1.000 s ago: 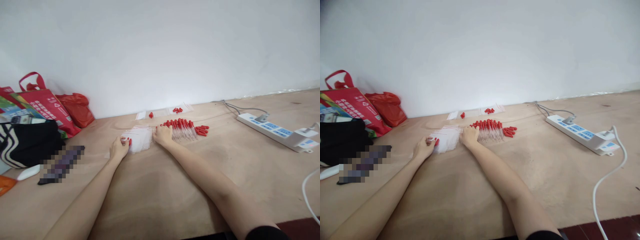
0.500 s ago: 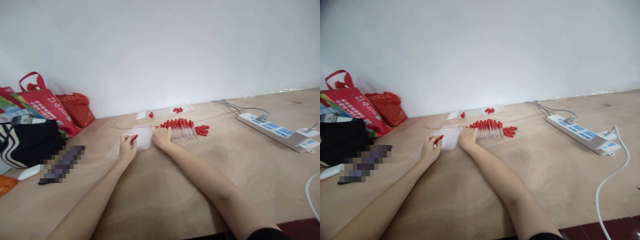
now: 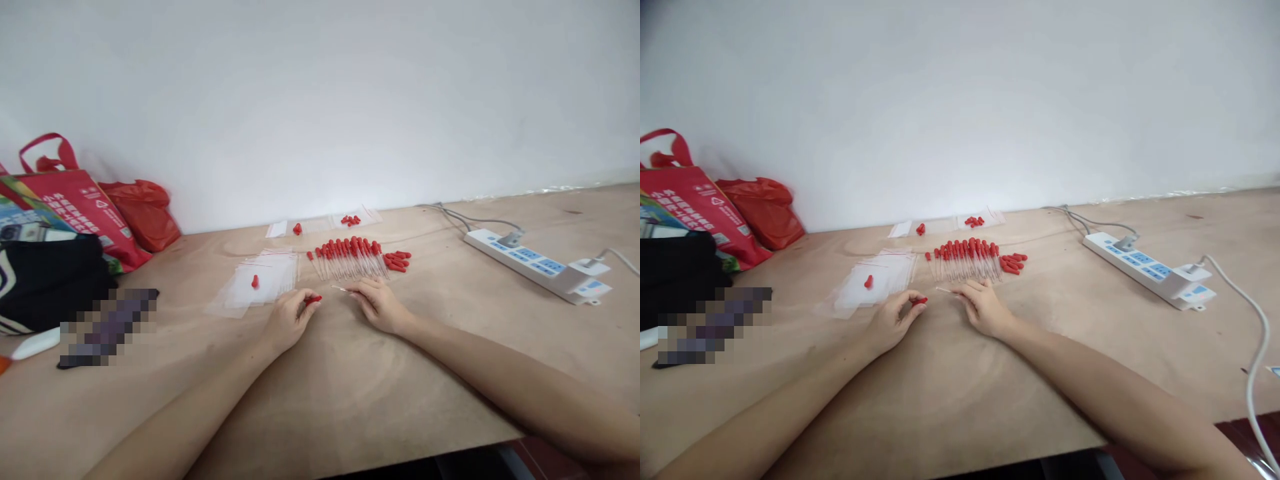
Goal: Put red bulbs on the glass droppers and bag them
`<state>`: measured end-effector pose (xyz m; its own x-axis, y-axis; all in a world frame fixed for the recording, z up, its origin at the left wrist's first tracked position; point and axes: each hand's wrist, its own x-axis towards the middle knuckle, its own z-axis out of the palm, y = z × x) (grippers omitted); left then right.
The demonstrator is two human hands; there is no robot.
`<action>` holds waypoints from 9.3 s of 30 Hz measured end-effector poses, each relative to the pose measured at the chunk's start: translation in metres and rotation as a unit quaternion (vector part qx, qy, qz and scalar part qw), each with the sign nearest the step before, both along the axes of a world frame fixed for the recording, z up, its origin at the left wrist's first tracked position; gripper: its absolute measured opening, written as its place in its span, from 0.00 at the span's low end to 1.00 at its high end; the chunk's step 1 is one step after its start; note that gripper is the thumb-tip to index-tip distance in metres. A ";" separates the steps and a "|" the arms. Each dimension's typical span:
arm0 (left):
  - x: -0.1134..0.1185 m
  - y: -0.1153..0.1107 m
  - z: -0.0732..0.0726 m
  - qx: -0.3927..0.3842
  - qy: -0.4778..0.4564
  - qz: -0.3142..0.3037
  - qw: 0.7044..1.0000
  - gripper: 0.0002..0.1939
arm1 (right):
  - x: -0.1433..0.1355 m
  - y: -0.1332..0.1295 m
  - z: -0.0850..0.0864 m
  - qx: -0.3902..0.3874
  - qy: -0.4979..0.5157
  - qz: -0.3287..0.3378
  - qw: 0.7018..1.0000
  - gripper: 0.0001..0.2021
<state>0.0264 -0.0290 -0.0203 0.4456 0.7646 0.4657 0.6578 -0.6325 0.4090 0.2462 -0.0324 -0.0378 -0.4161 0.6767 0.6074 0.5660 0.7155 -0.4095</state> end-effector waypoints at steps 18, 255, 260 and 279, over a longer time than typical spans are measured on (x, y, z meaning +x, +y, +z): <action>0.000 -0.001 0.000 0.020 -0.013 -0.064 0.998 0.08 | -0.010 0.004 0.001 -0.036 -0.047 0.056 0.997 0.11; -0.016 0.033 -0.006 0.184 0.091 0.168 0.964 0.04 | 0.084 0.046 0.006 -0.148 -0.190 -0.350 0.905 0.10; -0.019 0.032 -0.006 0.178 0.085 0.160 0.967 0.04 | 0.084 0.048 0.004 -0.134 -0.200 -0.372 0.897 0.09; 0.007 0.012 -0.005 -0.032 0.007 -0.077 0.997 0.10 | -0.032 0.002 0.008 -0.086 -0.098 -0.069 0.989 0.08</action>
